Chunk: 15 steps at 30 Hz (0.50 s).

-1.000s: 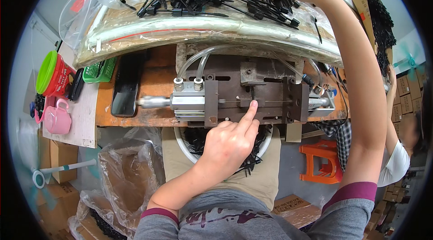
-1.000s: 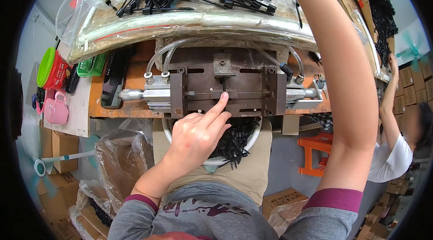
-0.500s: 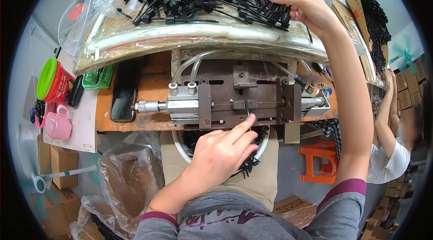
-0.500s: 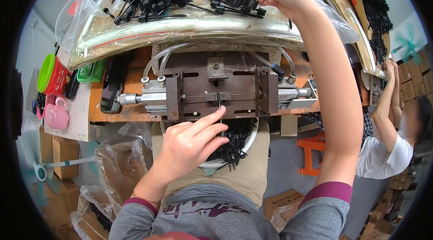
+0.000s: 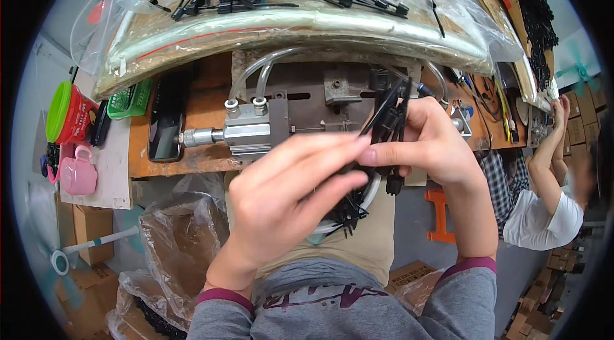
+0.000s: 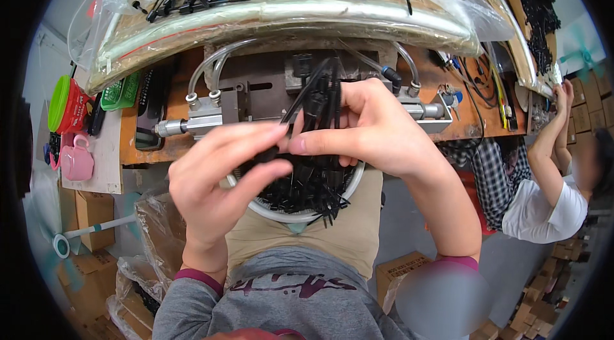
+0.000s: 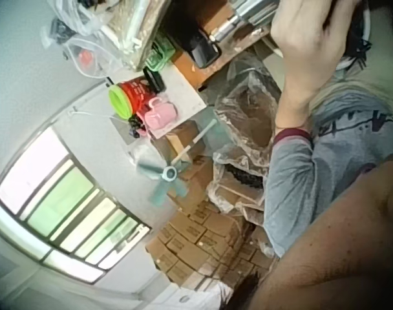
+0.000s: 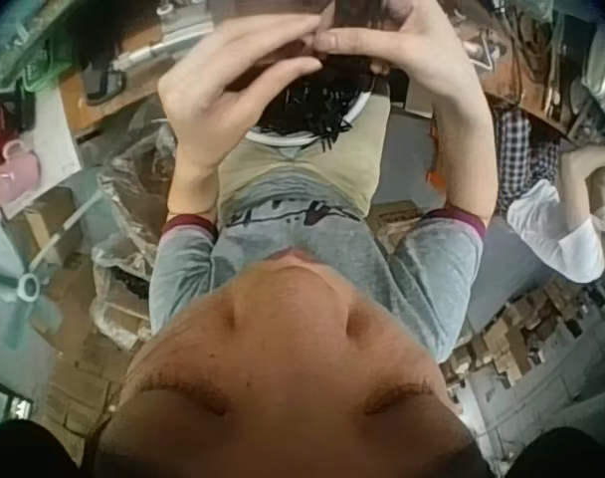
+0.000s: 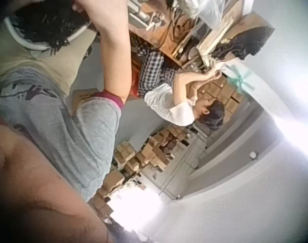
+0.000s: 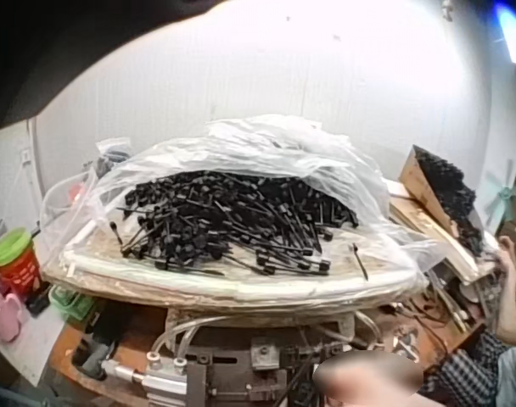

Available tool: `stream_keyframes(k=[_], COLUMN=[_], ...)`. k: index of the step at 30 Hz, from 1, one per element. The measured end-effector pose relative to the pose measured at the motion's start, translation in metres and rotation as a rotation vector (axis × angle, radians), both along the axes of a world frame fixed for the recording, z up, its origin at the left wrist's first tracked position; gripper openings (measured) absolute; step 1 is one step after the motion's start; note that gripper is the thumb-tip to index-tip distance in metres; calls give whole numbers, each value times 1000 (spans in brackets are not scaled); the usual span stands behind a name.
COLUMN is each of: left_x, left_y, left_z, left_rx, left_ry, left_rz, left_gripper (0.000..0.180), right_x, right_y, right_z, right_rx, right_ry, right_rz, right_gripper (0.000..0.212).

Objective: Manually assemble and inspect black electronic connector components using a specialized industrial press machine.

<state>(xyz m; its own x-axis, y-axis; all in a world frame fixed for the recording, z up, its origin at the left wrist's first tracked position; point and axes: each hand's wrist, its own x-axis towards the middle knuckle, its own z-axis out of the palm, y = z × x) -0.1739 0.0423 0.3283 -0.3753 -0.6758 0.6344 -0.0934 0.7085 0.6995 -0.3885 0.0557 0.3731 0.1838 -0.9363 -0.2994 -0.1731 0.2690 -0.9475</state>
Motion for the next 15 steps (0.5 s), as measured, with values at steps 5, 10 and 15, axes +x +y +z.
stream_keyframes(k=[5,10,15], left_x=[10,-5,-19], left_y=[20,24,21], left_z=[-6,-46,-64], left_rx=[81,62,-201], left_ry=[-58,-173,-485], left_rz=[-59,-5,128], left_gripper=[44,33,29], right_x=[-16,-15,-15], right_y=[16,32,48], right_z=[-21,-22,-36], right_rx=[-65,-120,-196], right_ry=[-26,-148,-189], right_rz=[-217,-317,-389], right_gripper=[19,20,18])
